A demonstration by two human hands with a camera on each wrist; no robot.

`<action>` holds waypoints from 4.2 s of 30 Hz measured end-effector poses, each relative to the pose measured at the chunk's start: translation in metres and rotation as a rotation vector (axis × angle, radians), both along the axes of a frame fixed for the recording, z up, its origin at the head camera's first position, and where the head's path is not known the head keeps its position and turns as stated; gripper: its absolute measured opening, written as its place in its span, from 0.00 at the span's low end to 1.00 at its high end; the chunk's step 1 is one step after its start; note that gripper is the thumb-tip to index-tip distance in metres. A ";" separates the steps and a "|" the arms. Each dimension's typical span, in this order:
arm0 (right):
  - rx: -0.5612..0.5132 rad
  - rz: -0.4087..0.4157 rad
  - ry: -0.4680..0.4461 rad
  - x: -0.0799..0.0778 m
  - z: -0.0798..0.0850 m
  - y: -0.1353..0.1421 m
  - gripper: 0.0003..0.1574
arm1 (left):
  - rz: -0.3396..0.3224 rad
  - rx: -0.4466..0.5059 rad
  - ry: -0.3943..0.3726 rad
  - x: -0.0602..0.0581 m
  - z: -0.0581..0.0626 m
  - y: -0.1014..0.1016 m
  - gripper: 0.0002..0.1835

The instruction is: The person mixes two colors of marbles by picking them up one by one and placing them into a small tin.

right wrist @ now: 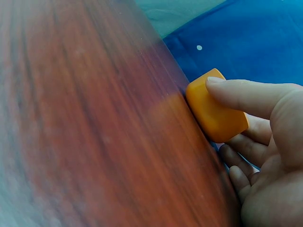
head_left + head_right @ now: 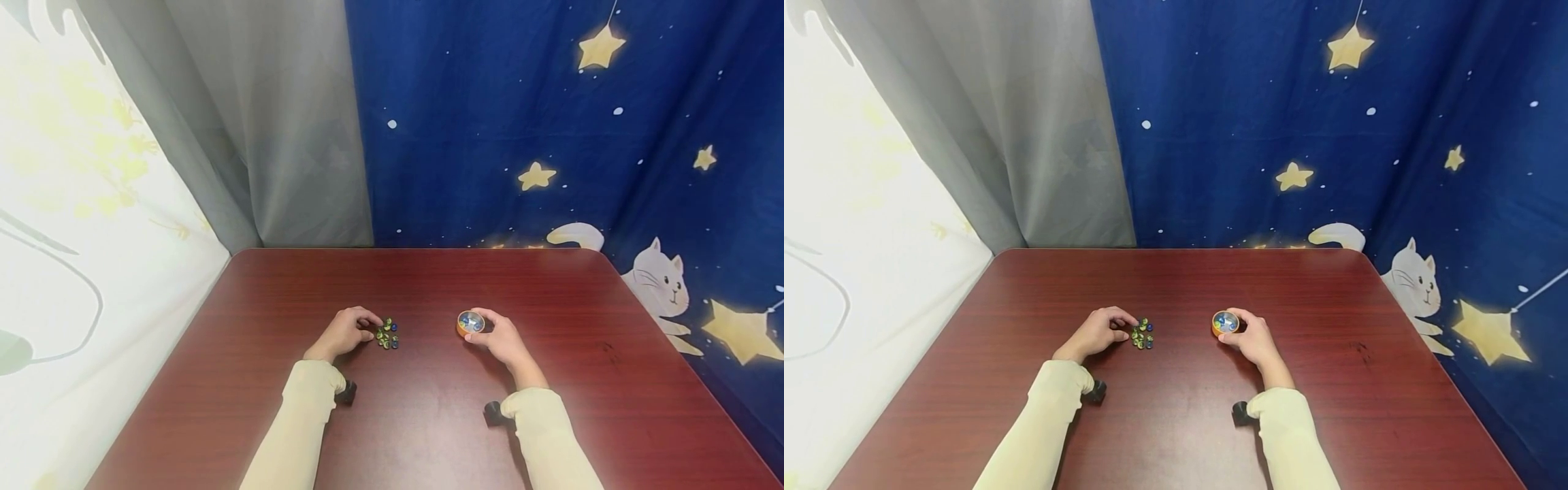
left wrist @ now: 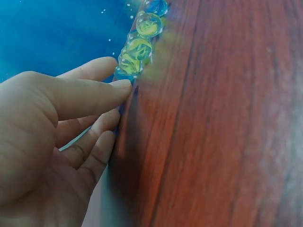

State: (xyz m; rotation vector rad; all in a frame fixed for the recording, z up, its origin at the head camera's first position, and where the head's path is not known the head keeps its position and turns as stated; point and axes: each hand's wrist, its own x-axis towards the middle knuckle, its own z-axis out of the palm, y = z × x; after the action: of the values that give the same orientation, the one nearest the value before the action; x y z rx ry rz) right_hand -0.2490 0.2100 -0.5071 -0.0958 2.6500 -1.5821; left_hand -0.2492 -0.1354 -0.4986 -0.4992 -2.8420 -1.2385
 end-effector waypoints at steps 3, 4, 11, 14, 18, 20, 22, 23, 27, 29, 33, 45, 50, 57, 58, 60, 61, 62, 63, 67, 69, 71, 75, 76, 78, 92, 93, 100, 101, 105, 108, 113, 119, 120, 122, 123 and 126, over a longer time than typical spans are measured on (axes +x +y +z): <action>-0.005 -0.002 0.000 0.000 0.001 0.000 0.39 | 0.024 0.007 -0.001 -0.001 -0.001 0.000 0.15; -0.006 -0.002 0.000 0.000 0.001 0.000 0.39 | 0.027 0.008 0.002 -0.001 -0.001 0.000 0.15; 0.005 -0.001 -0.002 0.000 0.001 0.001 0.39 | 0.018 0.014 0.020 0.000 0.000 0.002 0.15; 0.003 -0.003 -0.005 0.000 0.001 0.001 0.39 | 0.011 0.012 0.020 0.000 0.001 0.003 0.15; 0.010 -0.002 -0.004 0.000 0.000 0.001 0.39 | 0.015 0.017 0.007 0.000 0.002 0.003 0.15; 0.012 -0.001 -0.004 0.000 0.000 0.001 0.39 | 0.017 0.027 0.001 0.000 0.003 0.002 0.16; 0.017 -0.004 -0.004 -0.001 0.000 0.001 0.39 | 0.020 0.044 -0.003 -0.002 0.004 0.002 0.18; 0.019 -0.005 -0.004 -0.001 0.001 0.001 0.39 | 0.022 0.053 -0.006 -0.002 0.005 0.002 0.20; 0.020 -0.012 -0.007 0.000 0.002 0.000 0.39 | 0.038 0.047 -0.002 -0.007 0.007 0.003 0.24; 0.017 -0.010 -0.007 0.000 0.002 -0.001 0.39 | 0.050 0.024 0.014 -0.010 0.006 0.004 0.25; 0.014 -0.011 -0.014 0.001 0.002 -0.002 0.40 | 0.053 -0.029 0.053 -0.015 0.006 0.007 0.27; 0.026 -0.011 -0.002 0.000 0.001 -0.004 0.38 | 0.057 -0.154 0.015 -0.018 0.005 0.009 0.28; 0.016 -0.010 0.004 0.000 0.001 -0.003 0.39 | 0.067 -0.148 0.023 -0.019 0.003 0.010 0.27; 0.017 -0.018 0.004 0.000 0.000 -0.002 0.39 | 0.099 -0.108 0.030 -0.019 0.002 0.010 0.23; 0.016 -0.018 0.004 0.000 0.000 -0.002 0.39 | 0.105 -0.098 0.030 -0.019 0.002 0.010 0.23; 0.019 -0.017 0.005 -0.001 0.000 -0.001 0.39 | 0.114 -0.089 0.034 -0.018 0.002 0.011 0.22; 0.017 -0.016 0.005 -0.001 0.000 -0.001 0.39 | 0.117 -0.089 0.034 -0.018 0.002 0.011 0.22; 0.016 -0.016 0.006 -0.001 0.000 -0.001 0.39 | 0.119 -0.091 0.035 -0.018 0.002 0.011 0.21; 0.017 -0.018 0.007 -0.001 0.000 -0.001 0.39 | 0.120 -0.095 0.035 -0.019 0.002 0.011 0.21; 0.019 -0.019 0.008 -0.001 0.000 -0.001 0.39 | 0.116 -0.128 0.044 -0.020 0.002 0.013 0.20; 0.024 -0.020 0.007 -0.001 0.000 -0.001 0.39 | 0.107 -0.147 0.056 -0.021 0.002 0.013 0.20; 0.026 -0.018 0.007 -0.001 0.000 -0.001 0.39 | 0.098 -0.162 0.062 -0.021 0.002 0.014 0.20; 0.026 -0.014 0.012 -0.001 0.000 -0.001 0.39 | 0.096 -0.179 0.071 -0.022 0.002 0.014 0.19; 0.024 -0.013 0.011 -0.001 0.000 -0.002 0.39 | 0.100 -0.178 0.071 -0.021 0.001 0.014 0.18; 0.027 -0.011 0.011 -0.001 0.000 -0.002 0.39 | 0.107 -0.174 0.073 -0.021 0.001 0.014 0.18; 0.028 -0.015 0.014 -0.001 -0.001 0.000 0.39 | 0.170 -0.145 0.075 -0.021 -0.003 0.013 0.12; 0.027 -0.015 0.013 -0.001 -0.001 0.000 0.39 | 0.174 -0.145 0.070 -0.021 -0.003 0.013 0.12; 0.027 -0.012 0.013 -0.001 0.000 -0.001 0.39 | 0.180 -0.159 0.081 -0.021 -0.003 0.013 0.09; 0.026 -0.012 0.014 -0.001 0.000 -0.001 0.39 | 0.176 -0.160 0.083 -0.021 -0.002 0.013 0.09; 0.019 -0.009 0.012 -0.001 0.000 -0.001 0.39 | 0.156 -0.170 0.095 -0.021 -0.002 0.013 0.11; 0.018 -0.008 0.012 -0.001 0.000 -0.001 0.39 | 0.144 -0.175 0.101 -0.020 -0.001 0.014 0.12; 0.015 -0.010 0.010 -0.001 -0.001 -0.001 0.39 | 0.129 -0.174 0.110 -0.020 -0.002 0.014 0.12; 0.014 -0.008 0.011 -0.001 -0.001 -0.001 0.39 | 0.131 -0.181 0.100 -0.021 -0.003 0.015 0.12; 0.015 -0.008 0.013 -0.001 -0.001 -0.001 0.39 | 0.130 -0.183 0.098 -0.021 -0.003 0.015 0.12; 0.014 -0.009 0.013 -0.001 -0.001 -0.001 0.39 | 0.130 -0.185 0.095 -0.021 -0.003 0.015 0.12; 0.011 -0.010 0.012 -0.001 -0.001 -0.001 0.39 | 0.130 -0.184 0.093 -0.021 -0.003 0.015 0.12; 0.008 -0.010 0.013 0.000 0.000 -0.001 0.39 | 0.128 -0.180 0.091 -0.020 -0.003 0.015 0.11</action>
State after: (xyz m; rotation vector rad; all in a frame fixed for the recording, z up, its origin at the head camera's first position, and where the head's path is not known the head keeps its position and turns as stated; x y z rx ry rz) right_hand -0.2493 0.2088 -0.5075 -0.0932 2.6703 -1.5792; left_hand -0.2695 -0.1206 -0.5016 -0.3589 -2.8700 -0.9218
